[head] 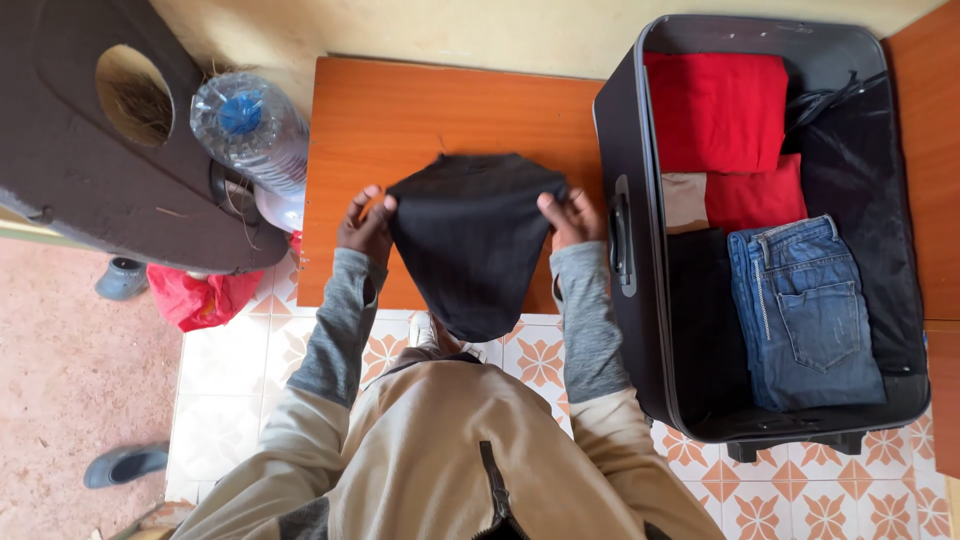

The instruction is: The person folds a pair of black pants on a table and places them into a suitcase, then picks up a pile of clothes from a bed. They select a pair of black shorts with a white waistband and lay them flat on the table.

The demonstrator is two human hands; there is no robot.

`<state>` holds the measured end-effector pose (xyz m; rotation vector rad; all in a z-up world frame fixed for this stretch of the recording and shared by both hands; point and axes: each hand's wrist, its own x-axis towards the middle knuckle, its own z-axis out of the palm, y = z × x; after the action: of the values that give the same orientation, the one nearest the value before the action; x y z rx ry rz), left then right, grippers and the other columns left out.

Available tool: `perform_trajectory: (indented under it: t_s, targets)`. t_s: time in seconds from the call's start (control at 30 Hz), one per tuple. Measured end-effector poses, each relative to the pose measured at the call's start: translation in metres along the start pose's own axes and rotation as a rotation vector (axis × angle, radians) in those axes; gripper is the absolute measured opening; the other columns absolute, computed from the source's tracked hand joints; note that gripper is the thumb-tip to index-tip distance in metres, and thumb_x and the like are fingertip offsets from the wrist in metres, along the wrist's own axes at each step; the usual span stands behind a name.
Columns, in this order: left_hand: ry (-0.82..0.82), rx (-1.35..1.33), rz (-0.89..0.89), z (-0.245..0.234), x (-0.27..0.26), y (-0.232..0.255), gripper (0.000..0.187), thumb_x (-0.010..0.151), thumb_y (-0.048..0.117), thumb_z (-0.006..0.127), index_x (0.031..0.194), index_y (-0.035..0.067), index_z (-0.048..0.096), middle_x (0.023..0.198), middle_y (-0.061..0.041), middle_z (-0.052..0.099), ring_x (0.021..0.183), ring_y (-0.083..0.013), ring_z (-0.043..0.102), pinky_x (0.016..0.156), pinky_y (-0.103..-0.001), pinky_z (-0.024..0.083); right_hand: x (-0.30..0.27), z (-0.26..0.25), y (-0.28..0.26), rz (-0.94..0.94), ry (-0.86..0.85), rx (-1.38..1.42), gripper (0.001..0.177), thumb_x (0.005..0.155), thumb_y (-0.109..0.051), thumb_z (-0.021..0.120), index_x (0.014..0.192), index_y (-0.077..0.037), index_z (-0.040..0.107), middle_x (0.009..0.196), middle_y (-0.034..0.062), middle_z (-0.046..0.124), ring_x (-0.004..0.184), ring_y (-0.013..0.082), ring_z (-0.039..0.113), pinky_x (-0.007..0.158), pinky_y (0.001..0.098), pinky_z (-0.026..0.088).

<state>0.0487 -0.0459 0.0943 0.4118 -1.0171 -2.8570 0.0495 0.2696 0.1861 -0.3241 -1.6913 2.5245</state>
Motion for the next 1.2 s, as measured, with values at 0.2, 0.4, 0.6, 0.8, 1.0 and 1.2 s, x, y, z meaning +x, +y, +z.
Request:
perform_trajectory:
  t_s: [0.2,0.4,0.6,0.8,1.0,1.2]
  targets:
    - [-0.254,0.096,0.278,0.062,-0.030,0.030,0.056,0.093,-0.006,0.074,0.145,0.003,0.053,0.105,-0.007,0.072,0.104,-0.0143,0.069,0.103,-0.030,0.054,-0.001,0.029,-0.054,-0.224,0.001,0.134,0.022,0.088,-0.011,0.081,0.107,-0.004,0.072,0.104,0.0075,0.074,0.105,0.0153,0.067,0.108,0.0297,0.048]
    - [-0.287,0.360,0.408,0.096,-0.049,0.040,0.050,0.093,-0.013,0.072,0.140,-0.003,0.058,0.116,-0.011,0.074,0.109,-0.0136,0.069,0.103,-0.030,0.055,0.007,0.024,-0.079,-0.163,-0.028,0.276,0.025,0.088,-0.009,0.084,0.105,-0.002,0.067,0.100,0.0068,0.072,0.100,0.0187,0.068,0.104,0.0410,0.054]
    - [-0.294,0.440,0.505,0.159,-0.056,0.031,0.039,0.094,-0.012,0.072,0.130,-0.003,0.063,0.122,-0.010,0.071,0.109,-0.0134,0.069,0.102,-0.029,0.058,-0.013,0.034,-0.076,-0.431,0.340,-0.293,0.066,0.090,-0.018,0.078,0.147,-0.006,0.047,0.143,0.0067,0.051,0.131,0.0171,0.052,0.113,0.0402,0.045]
    - [-0.576,0.569,0.387,0.174,-0.064,0.037,0.032,0.094,-0.012,0.073,0.122,-0.004,0.062,0.123,-0.011,0.068,0.112,-0.0145,0.069,0.104,-0.029,0.057,-0.044,0.065,-0.121,-0.931,-0.226,-1.138,0.083,0.085,-0.024,0.088,0.152,-0.003,0.044,0.151,0.0162,0.053,0.142,0.0339,0.049,0.122,0.0516,0.029]
    - [-0.712,0.490,0.291,0.172,-0.068,0.049,0.031,0.095,-0.013,0.071,0.122,-0.003,0.058,0.119,-0.009,0.068,0.114,-0.0149,0.067,0.105,-0.031,0.055,-0.021,0.067,-0.130,-0.649,-0.655,-1.218,0.040,0.080,-0.028,0.090,0.108,-0.005,0.072,0.094,0.0128,0.073,0.093,0.0352,0.067,0.089,0.0436,0.052]
    - [-0.121,0.539,0.599,0.174,-0.095,0.045,0.012,0.106,0.003,0.066,0.114,-0.004,0.062,0.117,-0.011,0.061,0.111,-0.0168,0.065,0.096,-0.030,0.057,-0.026,0.090,-0.143,-0.796,-0.514,-1.188,0.033,0.088,-0.023,0.085,0.108,-0.001,0.074,0.094,0.0178,0.071,0.085,0.0382,0.068,0.071,0.0425,0.052]
